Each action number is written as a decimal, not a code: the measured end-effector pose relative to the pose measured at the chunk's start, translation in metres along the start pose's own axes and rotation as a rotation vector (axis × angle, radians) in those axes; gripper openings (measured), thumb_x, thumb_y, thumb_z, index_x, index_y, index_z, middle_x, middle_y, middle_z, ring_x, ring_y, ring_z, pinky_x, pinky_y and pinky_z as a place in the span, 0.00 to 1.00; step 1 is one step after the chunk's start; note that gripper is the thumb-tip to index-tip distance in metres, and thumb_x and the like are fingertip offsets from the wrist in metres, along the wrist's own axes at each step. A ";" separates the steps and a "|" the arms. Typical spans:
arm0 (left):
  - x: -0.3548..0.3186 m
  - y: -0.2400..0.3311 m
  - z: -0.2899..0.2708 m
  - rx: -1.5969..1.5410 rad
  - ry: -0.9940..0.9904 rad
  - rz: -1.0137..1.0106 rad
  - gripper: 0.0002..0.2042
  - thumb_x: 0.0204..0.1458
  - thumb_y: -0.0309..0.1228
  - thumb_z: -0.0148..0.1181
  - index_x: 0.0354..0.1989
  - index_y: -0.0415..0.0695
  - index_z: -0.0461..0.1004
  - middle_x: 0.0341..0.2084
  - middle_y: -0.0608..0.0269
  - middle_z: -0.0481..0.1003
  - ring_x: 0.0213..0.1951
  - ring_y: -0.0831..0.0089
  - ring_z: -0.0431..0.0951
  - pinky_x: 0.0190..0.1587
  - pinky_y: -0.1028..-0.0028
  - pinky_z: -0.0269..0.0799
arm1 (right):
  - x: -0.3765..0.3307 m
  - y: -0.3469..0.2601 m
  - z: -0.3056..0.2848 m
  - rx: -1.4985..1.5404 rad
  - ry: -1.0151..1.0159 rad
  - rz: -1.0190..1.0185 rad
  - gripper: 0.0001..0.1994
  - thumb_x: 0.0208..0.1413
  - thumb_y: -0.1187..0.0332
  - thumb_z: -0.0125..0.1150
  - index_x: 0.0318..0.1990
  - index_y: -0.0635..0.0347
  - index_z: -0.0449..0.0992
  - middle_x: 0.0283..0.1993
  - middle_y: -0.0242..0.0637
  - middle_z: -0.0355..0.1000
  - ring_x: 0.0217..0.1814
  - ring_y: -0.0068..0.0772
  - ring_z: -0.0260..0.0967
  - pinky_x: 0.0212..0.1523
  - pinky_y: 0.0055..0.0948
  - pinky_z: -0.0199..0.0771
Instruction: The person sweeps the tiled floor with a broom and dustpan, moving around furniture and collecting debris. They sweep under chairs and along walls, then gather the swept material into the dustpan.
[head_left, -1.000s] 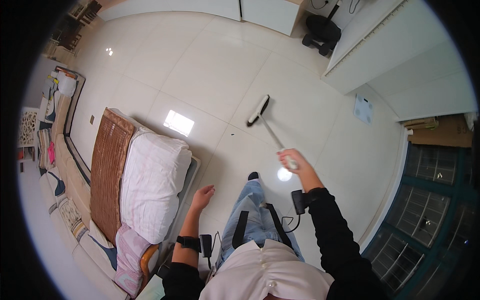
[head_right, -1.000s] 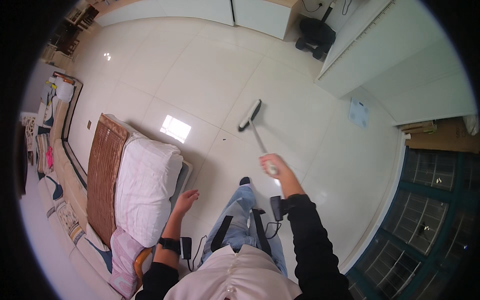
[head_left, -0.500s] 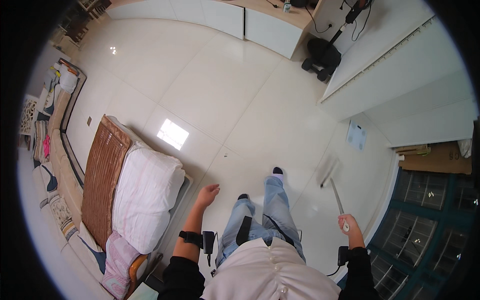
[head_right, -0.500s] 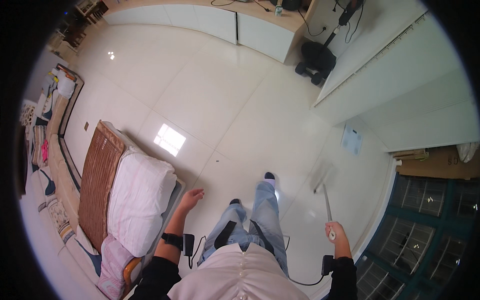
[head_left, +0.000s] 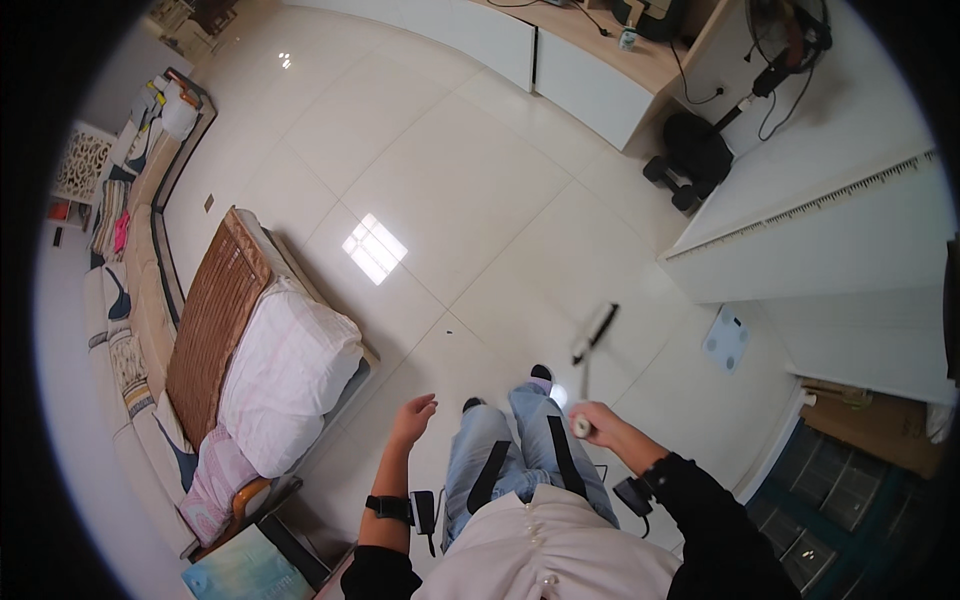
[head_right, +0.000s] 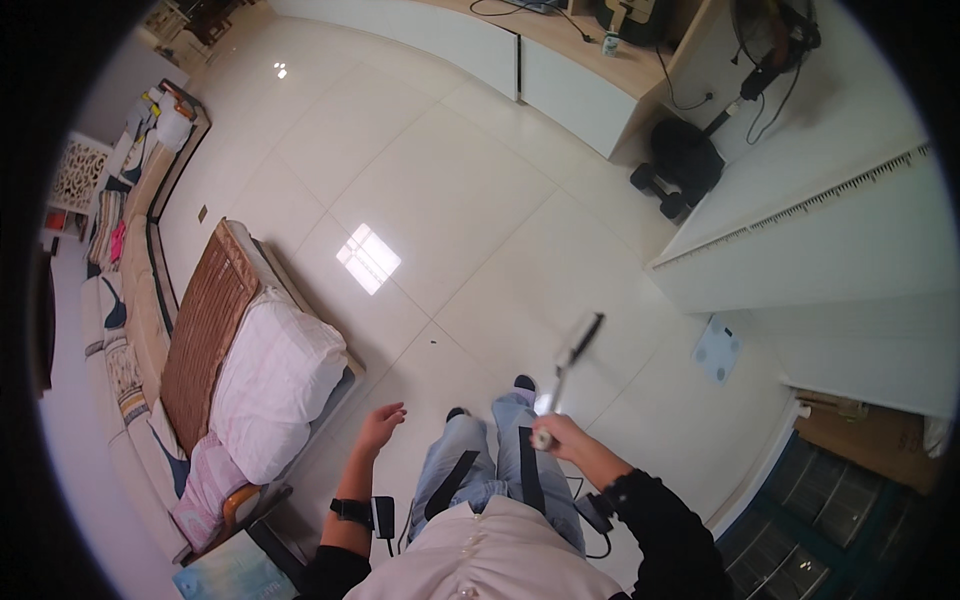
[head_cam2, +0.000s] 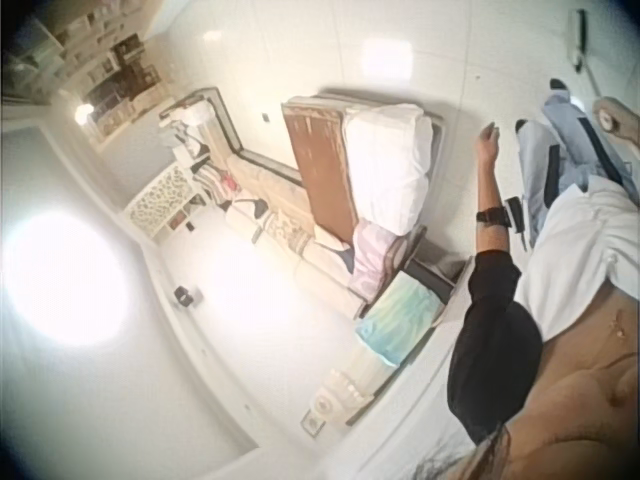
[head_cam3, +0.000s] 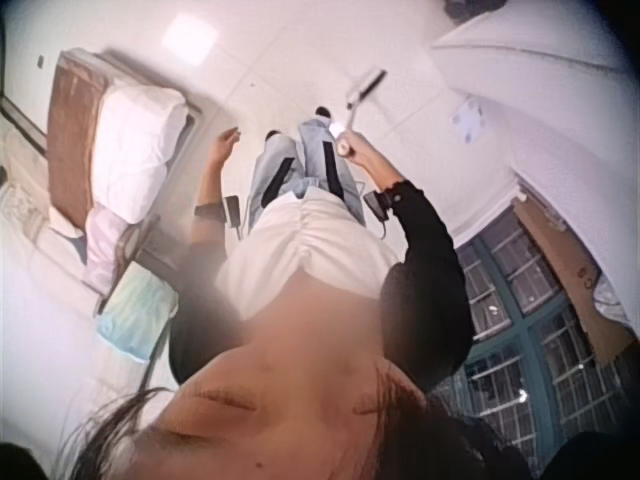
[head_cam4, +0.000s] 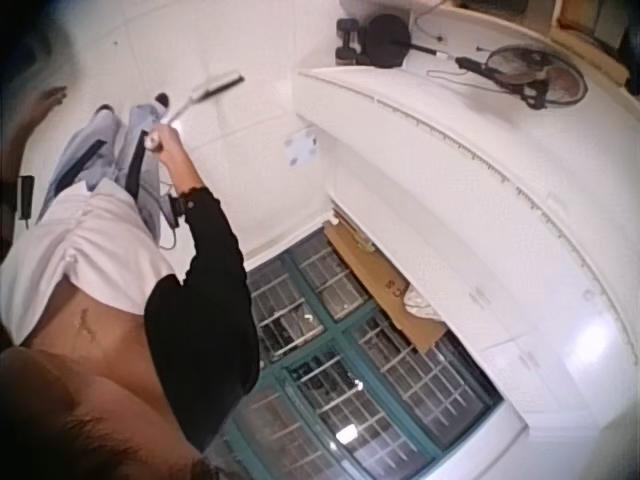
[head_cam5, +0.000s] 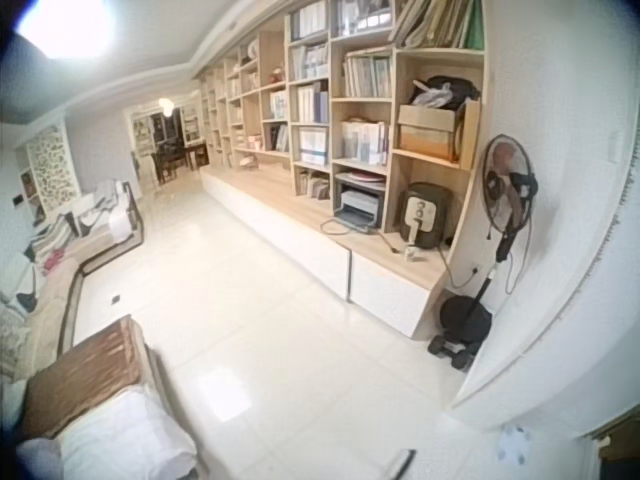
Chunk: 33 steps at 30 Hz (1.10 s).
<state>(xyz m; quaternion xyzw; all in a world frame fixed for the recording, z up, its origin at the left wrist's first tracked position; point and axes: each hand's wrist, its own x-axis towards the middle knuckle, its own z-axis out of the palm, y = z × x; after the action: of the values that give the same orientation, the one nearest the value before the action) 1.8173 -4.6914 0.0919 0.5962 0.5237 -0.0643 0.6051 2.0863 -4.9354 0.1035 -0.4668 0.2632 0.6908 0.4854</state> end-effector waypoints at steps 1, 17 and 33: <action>-0.003 0.000 0.001 -0.022 0.007 -0.023 0.17 0.43 0.29 0.47 0.43 0.35 0.64 0.34 0.55 0.70 0.38 0.71 0.70 0.42 0.77 0.62 | 0.006 -0.016 0.024 -0.038 0.020 0.005 0.03 0.36 0.77 0.50 0.19 0.62 0.62 0.17 0.37 0.60 0.17 0.32 0.62 0.16 0.29 0.65; 0.111 0.091 -0.057 -0.122 0.139 -0.152 0.17 0.43 0.29 0.47 0.43 0.36 0.64 0.34 0.58 0.71 0.36 0.76 0.69 0.40 0.79 0.62 | 0.027 -0.263 0.065 -0.446 0.046 -0.181 0.04 0.38 0.75 0.49 0.24 0.63 0.62 0.16 0.33 0.59 0.11 0.22 0.57 0.09 0.21 0.58; 0.221 0.229 -0.021 -0.227 0.196 -0.135 0.16 0.43 0.28 0.48 0.42 0.37 0.65 0.34 0.59 0.71 0.35 0.75 0.69 0.40 0.78 0.62 | 0.069 -0.464 0.009 -0.134 0.201 -0.107 0.04 0.37 0.77 0.49 0.18 0.61 0.60 0.14 0.35 0.58 0.10 0.28 0.56 0.12 0.25 0.61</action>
<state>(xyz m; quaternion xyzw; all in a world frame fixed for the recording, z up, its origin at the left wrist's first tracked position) 2.0643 -4.4901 0.0905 0.4908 0.6229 0.0133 0.6090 2.5013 -4.7174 0.0866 -0.5784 0.2383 0.6297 0.4606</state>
